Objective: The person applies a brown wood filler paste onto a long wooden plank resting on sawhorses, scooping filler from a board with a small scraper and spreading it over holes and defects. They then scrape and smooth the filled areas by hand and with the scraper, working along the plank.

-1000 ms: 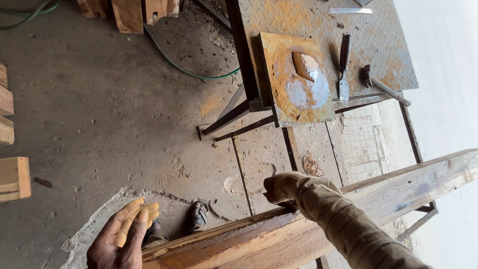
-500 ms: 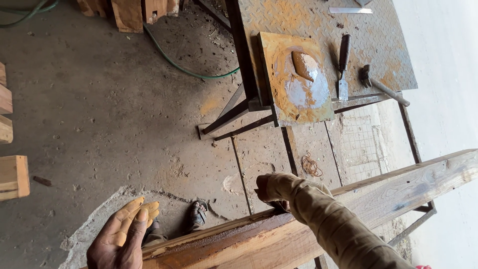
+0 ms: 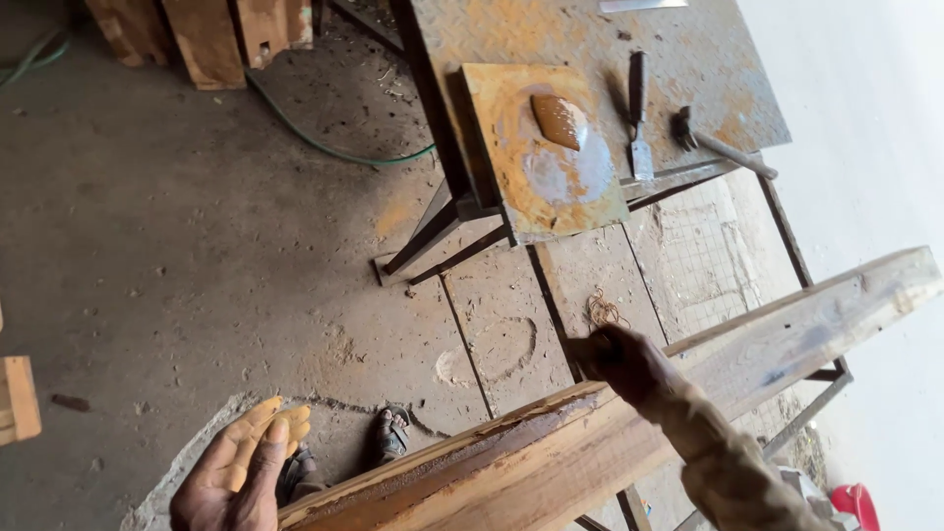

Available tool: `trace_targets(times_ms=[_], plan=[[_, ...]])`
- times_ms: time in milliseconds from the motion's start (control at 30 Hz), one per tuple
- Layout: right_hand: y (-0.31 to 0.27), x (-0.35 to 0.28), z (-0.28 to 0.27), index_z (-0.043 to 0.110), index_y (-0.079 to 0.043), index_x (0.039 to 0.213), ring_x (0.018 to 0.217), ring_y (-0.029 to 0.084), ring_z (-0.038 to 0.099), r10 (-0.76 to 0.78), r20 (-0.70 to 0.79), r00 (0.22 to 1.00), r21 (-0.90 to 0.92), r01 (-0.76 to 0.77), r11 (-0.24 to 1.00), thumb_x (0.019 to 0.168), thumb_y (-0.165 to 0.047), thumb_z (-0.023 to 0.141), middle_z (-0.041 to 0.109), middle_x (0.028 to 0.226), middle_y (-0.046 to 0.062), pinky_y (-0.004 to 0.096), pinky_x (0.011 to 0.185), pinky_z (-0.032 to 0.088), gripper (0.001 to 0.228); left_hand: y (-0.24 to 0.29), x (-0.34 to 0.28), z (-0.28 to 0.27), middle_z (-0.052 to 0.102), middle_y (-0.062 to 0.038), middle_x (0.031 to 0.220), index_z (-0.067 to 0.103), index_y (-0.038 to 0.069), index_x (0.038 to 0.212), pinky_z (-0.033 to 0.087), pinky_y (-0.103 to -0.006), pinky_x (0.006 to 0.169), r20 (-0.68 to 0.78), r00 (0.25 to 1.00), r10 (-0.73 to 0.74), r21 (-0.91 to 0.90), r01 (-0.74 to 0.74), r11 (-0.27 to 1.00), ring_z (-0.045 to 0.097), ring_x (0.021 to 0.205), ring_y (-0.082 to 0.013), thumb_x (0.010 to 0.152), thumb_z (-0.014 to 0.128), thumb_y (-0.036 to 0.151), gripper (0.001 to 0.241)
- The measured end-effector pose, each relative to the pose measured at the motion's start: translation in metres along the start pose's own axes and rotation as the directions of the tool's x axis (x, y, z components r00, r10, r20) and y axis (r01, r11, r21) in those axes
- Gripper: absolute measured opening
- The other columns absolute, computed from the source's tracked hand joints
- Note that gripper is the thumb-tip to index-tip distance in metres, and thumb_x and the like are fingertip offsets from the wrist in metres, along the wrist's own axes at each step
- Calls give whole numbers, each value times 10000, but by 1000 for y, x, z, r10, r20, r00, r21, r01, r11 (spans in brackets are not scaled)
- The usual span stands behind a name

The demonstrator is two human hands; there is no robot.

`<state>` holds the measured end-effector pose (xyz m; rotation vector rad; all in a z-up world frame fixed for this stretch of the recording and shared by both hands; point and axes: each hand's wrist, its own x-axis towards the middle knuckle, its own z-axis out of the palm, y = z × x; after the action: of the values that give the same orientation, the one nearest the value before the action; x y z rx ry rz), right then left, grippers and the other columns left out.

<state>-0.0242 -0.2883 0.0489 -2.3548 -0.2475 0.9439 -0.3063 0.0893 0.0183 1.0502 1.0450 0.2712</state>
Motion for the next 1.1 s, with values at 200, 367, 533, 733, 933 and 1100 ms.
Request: trace_targets(times_ms=[200, 367, 533, 733, 933, 1100], plan=[[51, -48, 15, 736, -163, 1145, 717, 144, 713, -97, -300, 949, -375, -24, 927, 1013, -280, 577, 790, 889, 55, 327, 639, 579, 237, 8, -4, 18, 769, -243, 1130, 619, -88, 1300, 558, -438, 1005, 70, 997, -10, 153, -1, 988, 739, 1102, -295, 955, 624, 157, 423], [-9, -75, 43, 608, -331, 1409, 554, 185, 670, 268, -259, 928, -470, -363, 804, 1004, -240, 500, 820, 943, 49, 377, 551, 552, 429, 13, -12, 25, 776, -225, 1139, 637, -63, 1294, 557, -423, 1008, 116, 992, -39, 213, 13, 977, 736, 1120, -268, 960, 611, 181, 415], [-8, -86, 75, 555, -428, 1450, 544, 245, 620, 288, -300, 909, -571, -413, 709, 1038, -192, 418, 791, 767, 15, 401, 527, 530, 494, 12, -14, 23, 767, -222, 1137, 613, -49, 1302, 580, -441, 933, 81, 991, -111, 220, 91, 971, 735, 1088, -280, 938, 622, 152, 416], [0, -102, 99, 652, -333, 1325, 620, 332, 684, 14, -367, 930, -549, -229, 804, 901, -184, 554, 745, 744, 144, 473, 575, 531, 460, -14, -9, 12, 776, -230, 1126, 622, -84, 1292, 579, -410, 963, 158, 987, 19, 188, -49, 981, 748, 1078, -283, 937, 636, 160, 430], [-20, -108, 113, 641, -319, 1371, 758, 324, 756, 67, -324, 944, -506, -233, 831, 888, -166, 544, 771, 1065, 66, 455, 680, 598, 516, 16, -21, 30, 775, -209, 1131, 621, -42, 1294, 578, -454, 879, 99, 987, -127, 217, 103, 971, 739, 1062, -267, 919, 633, 186, 439], [-13, -113, 129, 664, -215, 1303, 946, 294, 764, -117, -331, 936, -495, -67, 867, 886, -123, 543, 737, 1241, 57, 405, 757, 622, 444, 0, -18, 28, 782, -224, 1122, 624, -69, 1299, 570, -413, 972, 160, 987, -24, 191, -7, 982, 752, 1076, -275, 938, 640, 187, 443]])
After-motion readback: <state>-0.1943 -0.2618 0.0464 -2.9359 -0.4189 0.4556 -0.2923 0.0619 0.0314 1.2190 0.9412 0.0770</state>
